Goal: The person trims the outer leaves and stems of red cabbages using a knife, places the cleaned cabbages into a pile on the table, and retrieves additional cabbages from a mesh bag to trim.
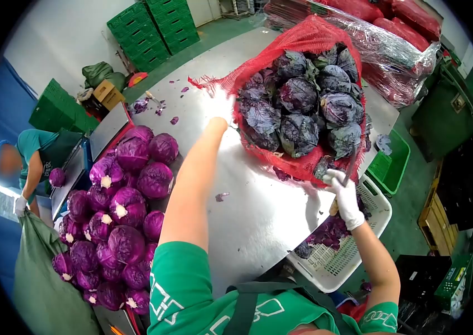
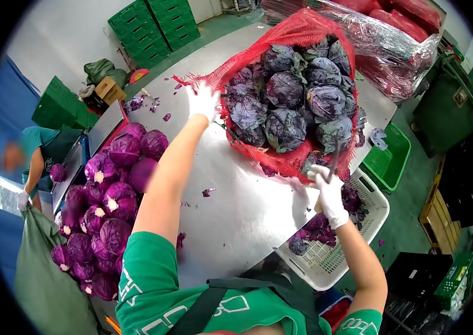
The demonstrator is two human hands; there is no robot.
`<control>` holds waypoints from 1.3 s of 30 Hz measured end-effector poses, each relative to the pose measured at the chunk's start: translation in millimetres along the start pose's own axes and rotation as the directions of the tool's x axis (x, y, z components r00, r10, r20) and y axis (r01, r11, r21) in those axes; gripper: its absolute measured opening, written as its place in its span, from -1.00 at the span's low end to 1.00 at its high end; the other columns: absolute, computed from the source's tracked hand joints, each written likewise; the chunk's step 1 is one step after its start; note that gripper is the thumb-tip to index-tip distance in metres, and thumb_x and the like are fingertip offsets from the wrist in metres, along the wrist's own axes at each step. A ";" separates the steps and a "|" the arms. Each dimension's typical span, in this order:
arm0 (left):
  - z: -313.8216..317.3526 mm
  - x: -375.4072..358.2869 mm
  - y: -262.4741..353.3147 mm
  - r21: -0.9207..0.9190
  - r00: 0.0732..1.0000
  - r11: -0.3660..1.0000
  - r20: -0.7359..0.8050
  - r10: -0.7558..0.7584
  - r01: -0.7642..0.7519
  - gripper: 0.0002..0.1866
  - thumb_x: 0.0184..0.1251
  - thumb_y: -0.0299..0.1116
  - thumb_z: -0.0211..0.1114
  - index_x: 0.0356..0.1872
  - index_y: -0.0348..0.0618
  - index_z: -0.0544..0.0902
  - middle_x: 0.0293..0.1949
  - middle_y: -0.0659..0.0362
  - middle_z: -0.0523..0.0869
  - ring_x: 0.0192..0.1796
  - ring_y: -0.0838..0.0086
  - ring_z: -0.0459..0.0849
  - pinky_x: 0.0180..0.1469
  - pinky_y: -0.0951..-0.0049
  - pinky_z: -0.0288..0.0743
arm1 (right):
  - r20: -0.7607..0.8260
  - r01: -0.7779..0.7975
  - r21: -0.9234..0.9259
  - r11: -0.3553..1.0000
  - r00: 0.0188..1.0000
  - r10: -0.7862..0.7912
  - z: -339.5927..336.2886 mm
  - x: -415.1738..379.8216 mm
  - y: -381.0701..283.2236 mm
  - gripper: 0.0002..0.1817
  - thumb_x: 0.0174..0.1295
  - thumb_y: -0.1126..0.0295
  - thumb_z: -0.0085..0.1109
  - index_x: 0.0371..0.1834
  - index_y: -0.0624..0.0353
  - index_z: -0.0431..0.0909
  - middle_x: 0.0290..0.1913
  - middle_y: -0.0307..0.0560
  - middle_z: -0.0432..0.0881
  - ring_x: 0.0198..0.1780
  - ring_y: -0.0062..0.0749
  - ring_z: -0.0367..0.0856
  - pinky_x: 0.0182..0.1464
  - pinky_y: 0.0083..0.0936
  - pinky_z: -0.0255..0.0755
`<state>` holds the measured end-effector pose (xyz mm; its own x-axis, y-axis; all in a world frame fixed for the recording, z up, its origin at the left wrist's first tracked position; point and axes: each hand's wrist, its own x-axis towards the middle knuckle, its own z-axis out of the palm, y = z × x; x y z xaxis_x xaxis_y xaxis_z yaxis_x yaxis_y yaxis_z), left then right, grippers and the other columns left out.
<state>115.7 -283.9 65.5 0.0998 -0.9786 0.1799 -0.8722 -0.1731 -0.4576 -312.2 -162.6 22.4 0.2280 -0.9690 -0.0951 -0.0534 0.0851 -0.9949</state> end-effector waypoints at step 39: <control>-17.7 40.9 181.2 -0.867 0.970 0.447 0.241 -0.011 0.220 -0.31 0.40 0.18 0.08 -0.01 -0.44 0.57 -0.02 -0.32 0.64 0.08 -0.24 0.60 0.21 -0.01 0.42 | 0.097 -0.329 0.683 0.653 0.926 0.365 61.4 -32.4 53.1 -0.33 0.47 0.34 0.04 0.59 0.09 0.02 0.35 0.00 0.46 0.09 -0.14 0.61 0.11 -0.15 0.60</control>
<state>-46.7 -353.2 5.3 0.2217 -0.9746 -0.0301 -0.7830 -0.1964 0.5902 -262.7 -112.5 -29.3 0.2858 -0.8438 -0.4542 0.5540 0.5322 -0.6402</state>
